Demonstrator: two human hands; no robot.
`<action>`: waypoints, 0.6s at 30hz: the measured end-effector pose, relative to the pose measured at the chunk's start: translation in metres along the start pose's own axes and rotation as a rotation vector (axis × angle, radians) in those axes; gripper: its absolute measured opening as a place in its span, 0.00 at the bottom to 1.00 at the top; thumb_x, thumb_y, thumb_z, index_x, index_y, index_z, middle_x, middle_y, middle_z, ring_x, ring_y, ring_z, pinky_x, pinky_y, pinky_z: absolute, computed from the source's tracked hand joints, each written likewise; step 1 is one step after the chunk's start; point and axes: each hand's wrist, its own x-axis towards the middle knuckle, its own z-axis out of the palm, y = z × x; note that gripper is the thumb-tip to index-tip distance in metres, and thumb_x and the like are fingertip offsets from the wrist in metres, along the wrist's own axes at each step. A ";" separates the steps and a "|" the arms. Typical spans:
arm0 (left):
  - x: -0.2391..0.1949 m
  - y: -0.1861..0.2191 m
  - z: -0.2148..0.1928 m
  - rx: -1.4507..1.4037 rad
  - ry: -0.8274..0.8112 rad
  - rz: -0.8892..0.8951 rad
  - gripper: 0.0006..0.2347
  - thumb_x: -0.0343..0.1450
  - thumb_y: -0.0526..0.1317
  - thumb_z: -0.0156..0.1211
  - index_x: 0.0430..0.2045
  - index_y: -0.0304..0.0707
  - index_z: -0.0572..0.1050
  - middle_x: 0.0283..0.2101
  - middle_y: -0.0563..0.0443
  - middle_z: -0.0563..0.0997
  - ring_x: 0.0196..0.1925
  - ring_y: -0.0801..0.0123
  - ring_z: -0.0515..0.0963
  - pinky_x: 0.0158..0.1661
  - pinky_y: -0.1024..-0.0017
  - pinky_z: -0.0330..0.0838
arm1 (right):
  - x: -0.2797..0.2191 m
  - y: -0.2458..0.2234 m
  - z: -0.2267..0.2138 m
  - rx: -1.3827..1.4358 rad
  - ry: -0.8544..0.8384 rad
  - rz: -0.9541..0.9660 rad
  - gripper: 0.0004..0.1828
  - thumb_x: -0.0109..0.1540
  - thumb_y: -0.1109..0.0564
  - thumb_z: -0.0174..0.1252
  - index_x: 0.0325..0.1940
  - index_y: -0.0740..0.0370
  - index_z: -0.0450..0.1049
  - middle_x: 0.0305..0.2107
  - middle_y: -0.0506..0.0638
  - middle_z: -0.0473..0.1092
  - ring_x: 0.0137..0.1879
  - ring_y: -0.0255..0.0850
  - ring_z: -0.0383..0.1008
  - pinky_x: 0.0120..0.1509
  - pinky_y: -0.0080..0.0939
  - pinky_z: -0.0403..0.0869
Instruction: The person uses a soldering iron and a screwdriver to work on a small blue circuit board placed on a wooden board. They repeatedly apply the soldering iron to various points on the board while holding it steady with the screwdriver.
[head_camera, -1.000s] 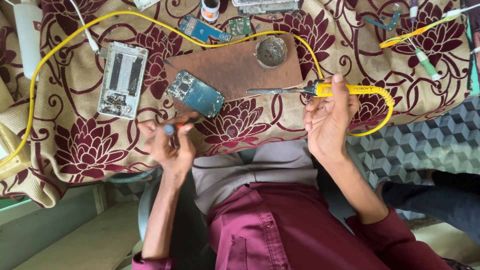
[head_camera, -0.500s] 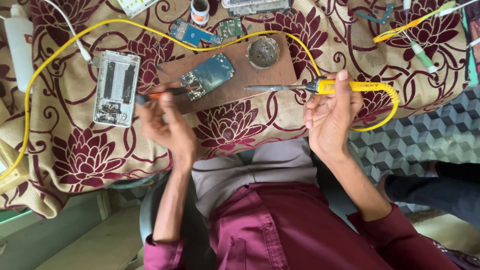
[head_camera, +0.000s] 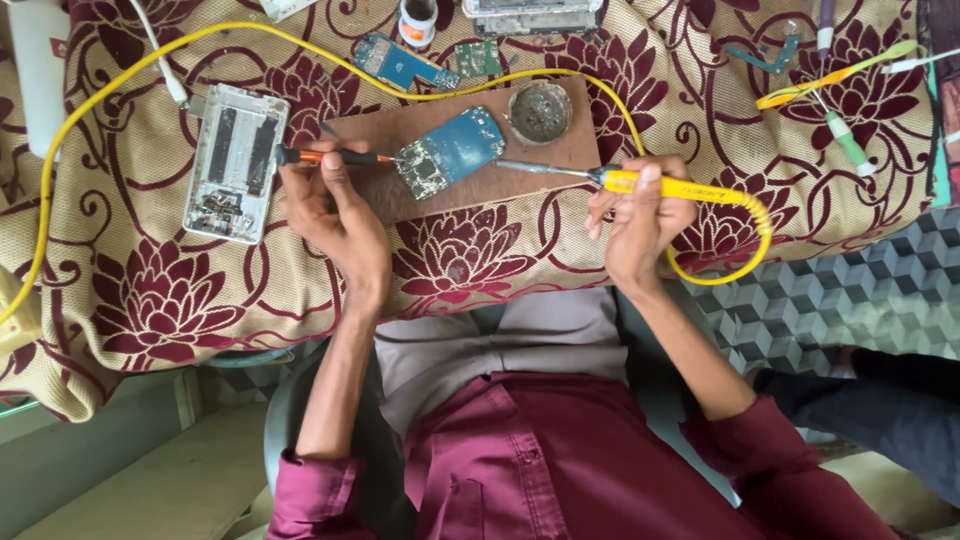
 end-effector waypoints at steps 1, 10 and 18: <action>-0.001 0.000 0.001 -0.023 -0.011 0.028 0.08 0.84 0.40 0.48 0.45 0.32 0.70 0.41 0.41 0.84 0.43 0.67 0.84 0.45 0.70 0.78 | -0.003 0.004 -0.002 -0.018 0.005 -0.028 0.17 0.77 0.49 0.44 0.48 0.68 0.64 0.23 0.55 0.69 0.21 0.37 0.69 0.21 0.34 0.69; -0.008 0.022 0.011 0.424 0.005 0.148 0.08 0.82 0.41 0.50 0.46 0.37 0.76 0.30 0.52 0.80 0.35 0.66 0.63 0.48 0.66 0.55 | -0.015 0.017 -0.012 -0.068 0.052 -0.088 0.17 0.78 0.48 0.43 0.50 0.68 0.62 0.25 0.57 0.69 0.22 0.37 0.69 0.22 0.31 0.68; 0.018 0.031 0.044 0.476 -0.163 0.155 0.07 0.83 0.40 0.49 0.45 0.43 0.76 0.31 0.58 0.81 0.31 0.71 0.64 0.49 0.67 0.51 | -0.016 0.021 -0.011 -0.066 0.059 -0.095 0.17 0.78 0.48 0.42 0.51 0.67 0.60 0.26 0.58 0.69 0.22 0.39 0.69 0.21 0.30 0.67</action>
